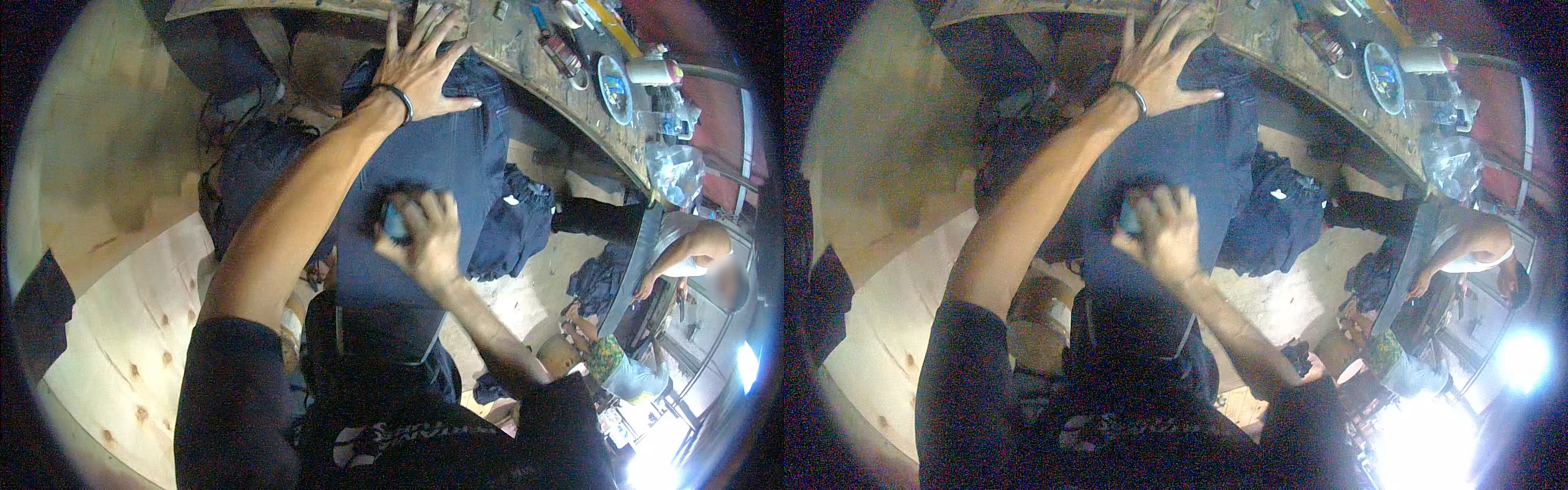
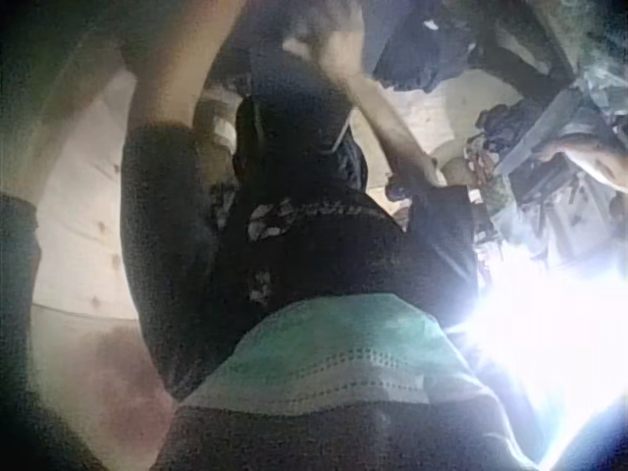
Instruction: The person uses a small handheld tool to rub and clean the surface of dark-colored pants laid on a board. They repeatedly flip and reposition the pants to treat different areas, including the front, back, and sides, while another person stands nearby.
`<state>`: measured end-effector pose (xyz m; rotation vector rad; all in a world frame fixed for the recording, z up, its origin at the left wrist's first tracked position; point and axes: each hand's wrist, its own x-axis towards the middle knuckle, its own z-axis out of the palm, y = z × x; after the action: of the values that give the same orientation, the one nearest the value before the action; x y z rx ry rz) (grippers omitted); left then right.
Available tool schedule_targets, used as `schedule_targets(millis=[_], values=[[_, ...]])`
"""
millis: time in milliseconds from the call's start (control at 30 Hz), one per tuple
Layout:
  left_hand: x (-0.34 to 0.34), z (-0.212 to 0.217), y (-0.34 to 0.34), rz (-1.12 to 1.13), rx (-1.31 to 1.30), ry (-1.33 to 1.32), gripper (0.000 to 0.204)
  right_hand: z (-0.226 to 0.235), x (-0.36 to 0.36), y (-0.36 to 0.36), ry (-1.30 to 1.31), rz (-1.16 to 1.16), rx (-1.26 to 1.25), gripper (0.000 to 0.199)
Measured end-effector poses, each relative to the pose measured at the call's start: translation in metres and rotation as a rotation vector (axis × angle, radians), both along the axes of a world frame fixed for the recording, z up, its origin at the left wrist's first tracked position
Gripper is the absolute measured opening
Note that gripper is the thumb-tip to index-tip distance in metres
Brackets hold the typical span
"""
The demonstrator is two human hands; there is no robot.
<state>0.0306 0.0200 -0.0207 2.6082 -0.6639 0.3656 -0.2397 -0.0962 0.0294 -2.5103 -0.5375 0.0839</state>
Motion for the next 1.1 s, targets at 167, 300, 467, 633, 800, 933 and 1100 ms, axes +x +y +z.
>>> schedule_targets(millis=[167,300,467,633,800,933,1100], values=[[0.003,-0.004,0.000,0.037,-0.051,-0.038,0.105,0.004,0.000,0.010,0.079,0.150,-0.008,0.067],[0.008,-0.004,0.000,0.053,-0.061,-0.004,0.110,0.008,0.021,0.030,0.016,0.036,-0.051,0.064],[0.007,-0.002,0.003,-0.062,-0.105,-0.069,0.114,0.014,0.025,0.036,0.078,0.080,-0.053,0.062],[0.006,0.001,0.006,-0.046,-0.174,0.036,0.124,0.020,0.019,0.032,0.057,0.307,0.110,0.059],[0.007,0.007,0.005,0.032,-0.113,0.115,0.134,0.019,0.147,-0.004,0.028,0.032,0.171,0.068],[0.005,0.006,0.003,0.051,-0.078,0.118,0.136,0.007,0.125,-0.011,0.139,0.210,0.042,0.065],[0.007,0.008,0.002,0.020,-0.092,0.085,0.124,-0.002,0.124,-0.001,-0.113,-0.001,0.017,0.062]])
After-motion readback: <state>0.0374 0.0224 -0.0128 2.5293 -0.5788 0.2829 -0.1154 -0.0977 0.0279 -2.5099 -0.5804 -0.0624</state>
